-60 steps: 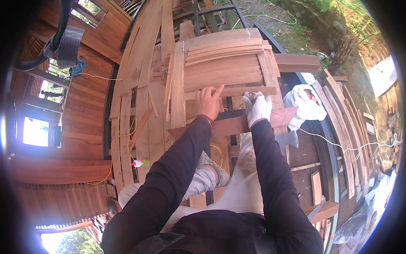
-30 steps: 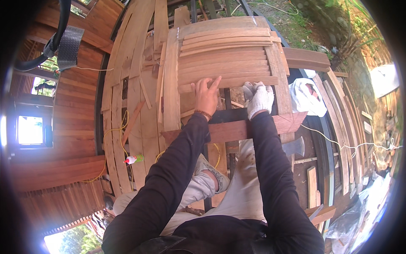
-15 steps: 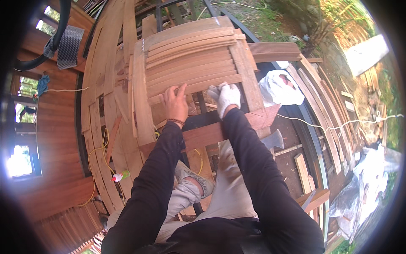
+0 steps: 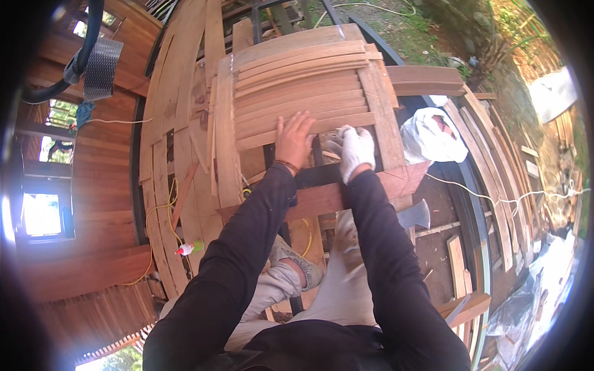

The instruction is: The person assembles a wooden structure by placing thin wooden slats into a frame and tapping them into place with a hammer. They repeatedly position slats, align them, and strike them to secure them within the frame.

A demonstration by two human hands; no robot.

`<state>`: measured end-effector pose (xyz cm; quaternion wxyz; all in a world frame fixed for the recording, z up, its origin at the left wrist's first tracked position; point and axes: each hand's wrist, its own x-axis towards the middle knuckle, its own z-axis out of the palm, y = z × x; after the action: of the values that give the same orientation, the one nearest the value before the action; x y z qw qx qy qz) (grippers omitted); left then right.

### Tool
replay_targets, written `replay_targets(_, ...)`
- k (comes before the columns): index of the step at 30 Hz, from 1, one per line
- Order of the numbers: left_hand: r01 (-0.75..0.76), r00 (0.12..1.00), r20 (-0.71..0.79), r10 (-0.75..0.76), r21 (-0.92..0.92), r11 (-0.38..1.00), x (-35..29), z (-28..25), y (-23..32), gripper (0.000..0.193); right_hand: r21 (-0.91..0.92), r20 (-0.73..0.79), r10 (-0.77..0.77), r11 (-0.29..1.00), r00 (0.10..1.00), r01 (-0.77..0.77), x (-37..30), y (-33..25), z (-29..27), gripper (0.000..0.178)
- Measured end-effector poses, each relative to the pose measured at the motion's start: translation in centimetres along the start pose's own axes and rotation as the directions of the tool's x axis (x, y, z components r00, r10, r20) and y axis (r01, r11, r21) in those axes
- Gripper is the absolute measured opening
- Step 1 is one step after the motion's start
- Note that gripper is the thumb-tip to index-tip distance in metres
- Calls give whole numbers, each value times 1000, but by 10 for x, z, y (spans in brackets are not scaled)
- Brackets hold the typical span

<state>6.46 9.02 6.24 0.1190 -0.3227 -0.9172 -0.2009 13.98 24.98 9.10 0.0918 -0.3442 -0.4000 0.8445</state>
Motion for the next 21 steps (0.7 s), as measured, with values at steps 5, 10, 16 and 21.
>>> replay_targets(5, 65, 998, 7, -65, -6, 998, -12, -1, -8, 43, -338, 49, -501, 806, 864, 486, -124, -39, -46, 50)
replay_targets(10, 67, 997, -43, -67, 1, 998, -12, 6, 1, 44, -937, 309, -485, -305, 818, 173, -232, -50, -180, 79)
replay_targets(16, 77, 995, -57, -78, -16, 997, -7, 9, -1, 43, -964, 194, -228, -225, 954, 143, -258, -42, -209, 61)
replay_targets(21, 57, 995, -74, -61, -60, 997, -9, 7, -5, 44, -960, 117, 98, -242, 988, 138, -234, -86, -208, 57)
